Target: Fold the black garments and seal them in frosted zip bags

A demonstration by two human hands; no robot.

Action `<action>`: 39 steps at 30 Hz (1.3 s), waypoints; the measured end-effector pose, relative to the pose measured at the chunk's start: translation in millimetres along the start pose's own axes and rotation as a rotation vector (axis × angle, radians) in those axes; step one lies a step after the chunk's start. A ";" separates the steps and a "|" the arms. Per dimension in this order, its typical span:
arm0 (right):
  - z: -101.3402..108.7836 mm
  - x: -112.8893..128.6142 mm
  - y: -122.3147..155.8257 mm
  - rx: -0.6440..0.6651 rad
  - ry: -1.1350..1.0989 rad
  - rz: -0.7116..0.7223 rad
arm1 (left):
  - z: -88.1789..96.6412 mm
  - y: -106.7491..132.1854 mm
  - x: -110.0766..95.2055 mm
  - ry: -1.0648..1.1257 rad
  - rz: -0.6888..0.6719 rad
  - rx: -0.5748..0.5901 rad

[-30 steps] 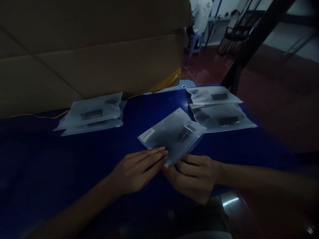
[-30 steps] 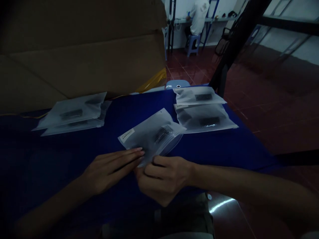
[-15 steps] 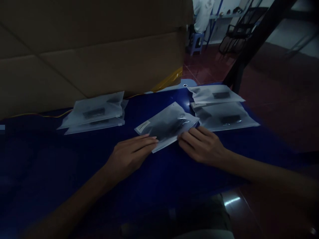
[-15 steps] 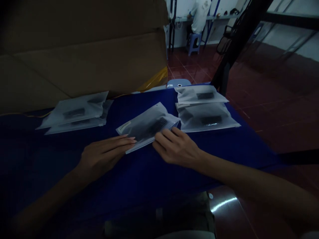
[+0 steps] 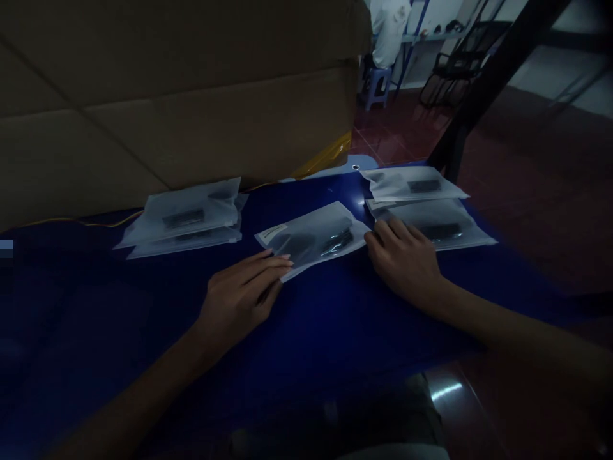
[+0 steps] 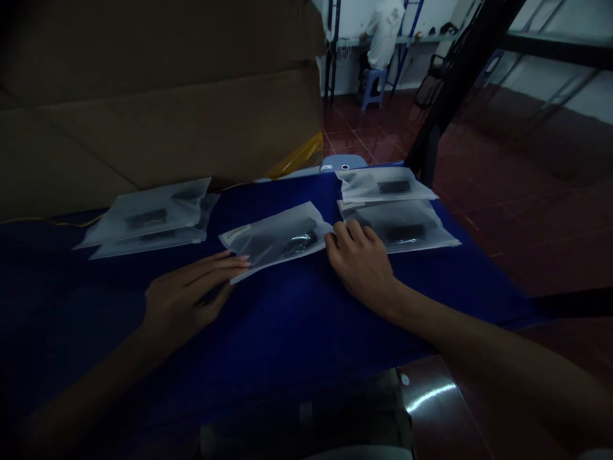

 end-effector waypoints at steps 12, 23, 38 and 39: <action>22.0 14.9 1.9 -0.258 -0.524 0.319 | 3.7 3.8 -5.6 0.191 0.055 0.071; 17.3 23.2 0.3 0.124 -0.943 0.435 | -21.0 8.7 -2.3 0.046 0.086 0.385; 0.3 34.7 4.4 0.219 -0.851 0.358 | -33.2 15.0 -1.5 0.088 0.163 0.468; 0.4 34.9 4.2 0.219 -0.854 0.358 | -33.2 15.2 -1.3 0.094 0.167 0.473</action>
Point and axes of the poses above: each hand's wrist, its own y-axis away from the middle knuckle, its own z-axis out of the back of the hand, x = y × z, the point moved 5 cm from there along -y, towards the middle knuckle, and after that the axes turned 11 degrees about y, right-handed, at the moved point
